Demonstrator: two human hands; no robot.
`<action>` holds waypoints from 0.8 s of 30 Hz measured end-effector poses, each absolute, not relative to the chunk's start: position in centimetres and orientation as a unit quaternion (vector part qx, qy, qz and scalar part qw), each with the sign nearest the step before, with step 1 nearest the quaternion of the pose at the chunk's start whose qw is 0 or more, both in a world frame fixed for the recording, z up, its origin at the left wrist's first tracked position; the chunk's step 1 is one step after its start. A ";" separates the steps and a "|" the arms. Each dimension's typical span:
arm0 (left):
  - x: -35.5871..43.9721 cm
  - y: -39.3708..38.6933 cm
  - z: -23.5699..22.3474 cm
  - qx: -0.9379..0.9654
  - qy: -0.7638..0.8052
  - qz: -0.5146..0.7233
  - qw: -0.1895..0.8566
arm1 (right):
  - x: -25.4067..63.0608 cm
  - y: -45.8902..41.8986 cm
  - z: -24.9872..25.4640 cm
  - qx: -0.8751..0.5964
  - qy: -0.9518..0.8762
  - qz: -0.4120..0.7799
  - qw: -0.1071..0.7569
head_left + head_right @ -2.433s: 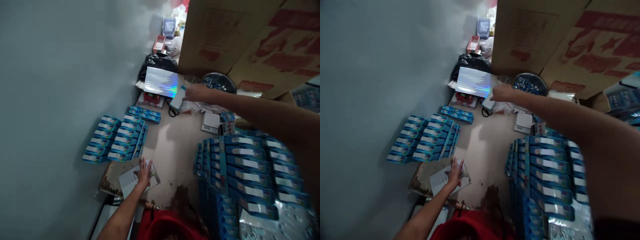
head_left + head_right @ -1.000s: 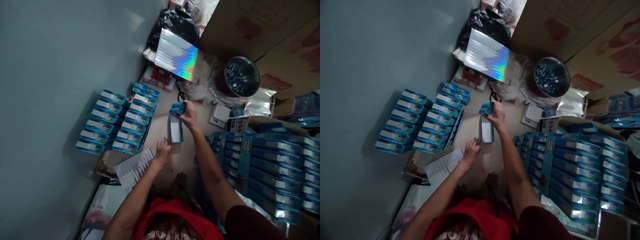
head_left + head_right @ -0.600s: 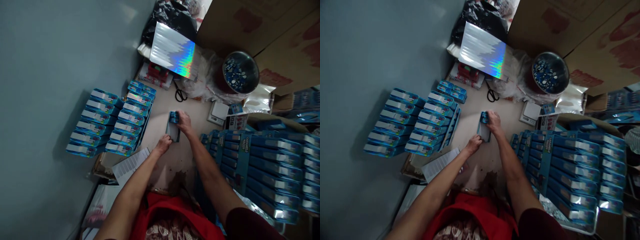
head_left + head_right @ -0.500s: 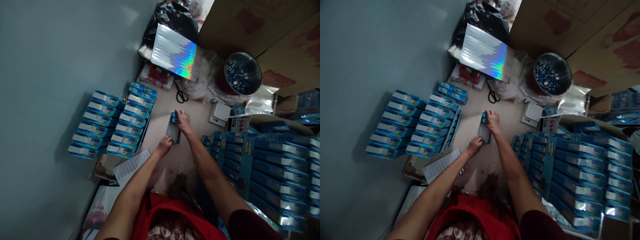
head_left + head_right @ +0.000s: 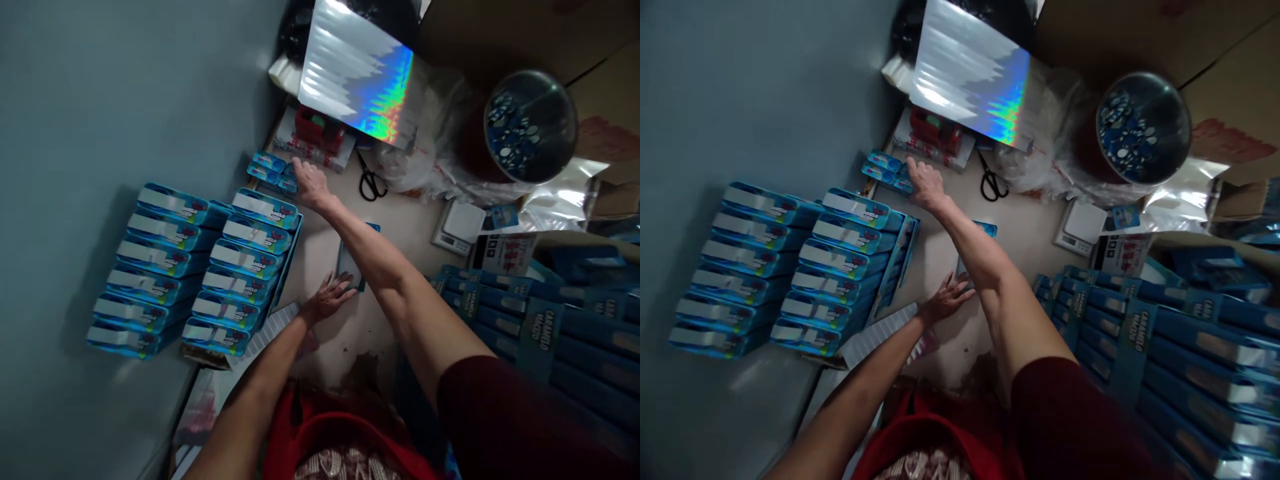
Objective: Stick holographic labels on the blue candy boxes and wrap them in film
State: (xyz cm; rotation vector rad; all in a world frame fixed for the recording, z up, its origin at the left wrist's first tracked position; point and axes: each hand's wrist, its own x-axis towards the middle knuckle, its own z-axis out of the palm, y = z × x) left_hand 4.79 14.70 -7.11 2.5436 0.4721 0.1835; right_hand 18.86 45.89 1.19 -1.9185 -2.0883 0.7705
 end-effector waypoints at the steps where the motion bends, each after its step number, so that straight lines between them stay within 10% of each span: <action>1: 4.7 14.6 -7.2 0.944 0.172 0.080 0.269 | 19.3 45.2 1.4 -0.652 -0.701 0.256 0.130; 10: 5.5 14.1 -9.7 0.876 0.374 0.226 0.205 | 27.2 19.3 14.7 -0.666 -0.655 0.150 0.326; 24: 6.2 15.2 -8.9 0.868 0.412 0.092 0.263 | 25.9 12.9 1.5 -0.711 -0.673 0.109 0.169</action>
